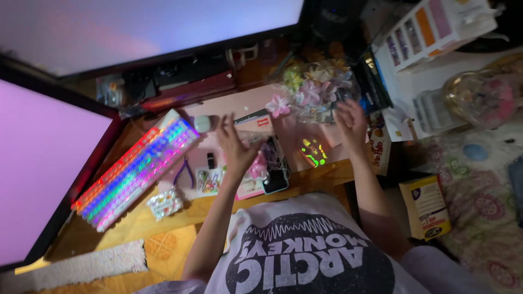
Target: The person sits at a desk and repeatedly picks up, inspects, and places down small plastic flower decorations from a clear bag. They also briefly handle a pink notebook and a small white square item, but the main activity is sorting the flowers without completing a clear arrangement or cleanup.
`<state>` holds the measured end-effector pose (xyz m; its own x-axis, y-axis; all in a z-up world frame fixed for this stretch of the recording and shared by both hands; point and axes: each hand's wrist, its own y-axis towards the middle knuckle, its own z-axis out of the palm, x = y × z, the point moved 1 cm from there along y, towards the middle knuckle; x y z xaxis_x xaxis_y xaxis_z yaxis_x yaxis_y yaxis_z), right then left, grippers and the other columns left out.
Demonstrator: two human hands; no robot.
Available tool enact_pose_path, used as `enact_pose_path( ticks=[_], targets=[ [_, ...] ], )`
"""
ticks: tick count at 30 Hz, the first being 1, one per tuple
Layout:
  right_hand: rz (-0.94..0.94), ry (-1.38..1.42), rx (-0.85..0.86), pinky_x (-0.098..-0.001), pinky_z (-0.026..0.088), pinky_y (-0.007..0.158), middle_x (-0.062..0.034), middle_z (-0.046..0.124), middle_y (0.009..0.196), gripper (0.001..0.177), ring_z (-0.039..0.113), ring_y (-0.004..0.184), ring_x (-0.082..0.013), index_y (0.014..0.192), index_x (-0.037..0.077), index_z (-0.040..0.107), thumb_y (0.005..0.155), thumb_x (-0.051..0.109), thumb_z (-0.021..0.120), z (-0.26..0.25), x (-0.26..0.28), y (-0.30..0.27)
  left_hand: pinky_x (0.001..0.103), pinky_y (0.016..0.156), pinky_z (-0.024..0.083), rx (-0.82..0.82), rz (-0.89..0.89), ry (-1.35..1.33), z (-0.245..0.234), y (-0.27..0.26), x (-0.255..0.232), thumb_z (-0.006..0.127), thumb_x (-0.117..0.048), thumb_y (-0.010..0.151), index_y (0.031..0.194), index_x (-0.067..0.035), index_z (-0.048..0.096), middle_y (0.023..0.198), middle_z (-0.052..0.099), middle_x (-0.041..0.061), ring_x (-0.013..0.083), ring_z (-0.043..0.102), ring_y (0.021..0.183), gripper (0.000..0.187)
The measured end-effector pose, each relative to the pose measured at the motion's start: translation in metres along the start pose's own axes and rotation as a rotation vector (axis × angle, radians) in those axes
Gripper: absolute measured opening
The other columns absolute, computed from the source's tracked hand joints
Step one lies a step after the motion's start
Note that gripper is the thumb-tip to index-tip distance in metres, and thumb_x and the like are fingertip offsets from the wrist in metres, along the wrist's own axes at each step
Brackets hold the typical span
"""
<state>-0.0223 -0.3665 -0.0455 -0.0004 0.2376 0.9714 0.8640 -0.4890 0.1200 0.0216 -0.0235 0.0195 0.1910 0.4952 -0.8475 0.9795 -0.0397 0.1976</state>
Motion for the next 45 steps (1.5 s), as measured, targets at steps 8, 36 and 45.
enact_pose_path(
  ticks=[8,36,45],
  targets=[
    [0.070,-0.056,-0.214,-0.0496,0.047,0.116,-0.0255,0.021,0.153,0.124,0.038,0.139,-0.0365,0.160,0.007,0.009,0.079,0.012,0.102,-0.031,-0.101,0.058,0.044,0.069,0.055,0.506,-0.593,-0.436,0.186,0.068,0.055,0.082,-0.055,0.079,0.147,-0.003,0.033,0.123,0.066,0.019,0.0370,0.068,0.082,0.099],
    [0.529,0.581,-0.292,-0.0359,0.045,0.096,0.0000,0.068,0.103,0.029,0.062,0.102,-0.0163,0.101,0.015,0.069,0.079,0.018,0.087,-0.031,-0.023,0.015,0.022,0.071,0.050,0.399,-0.592,-0.363,0.142,0.033,-0.023,0.095,-0.032,0.061,0.096,-0.029,0.083,0.061,0.062,-0.006,0.0069,0.058,0.064,0.038],
    [0.706,0.638,0.097,-0.0286,0.048,0.076,0.0007,0.065,0.081,0.019,0.061,0.078,-0.0143,0.092,0.009,0.070,0.077,0.007,0.081,0.004,0.038,-0.015,0.028,0.056,0.038,0.049,-0.541,-1.175,0.048,-0.002,0.035,0.072,0.009,0.072,0.070,-0.005,0.047,0.069,0.039,0.003,0.0190,0.048,0.060,0.029]
  ],
)
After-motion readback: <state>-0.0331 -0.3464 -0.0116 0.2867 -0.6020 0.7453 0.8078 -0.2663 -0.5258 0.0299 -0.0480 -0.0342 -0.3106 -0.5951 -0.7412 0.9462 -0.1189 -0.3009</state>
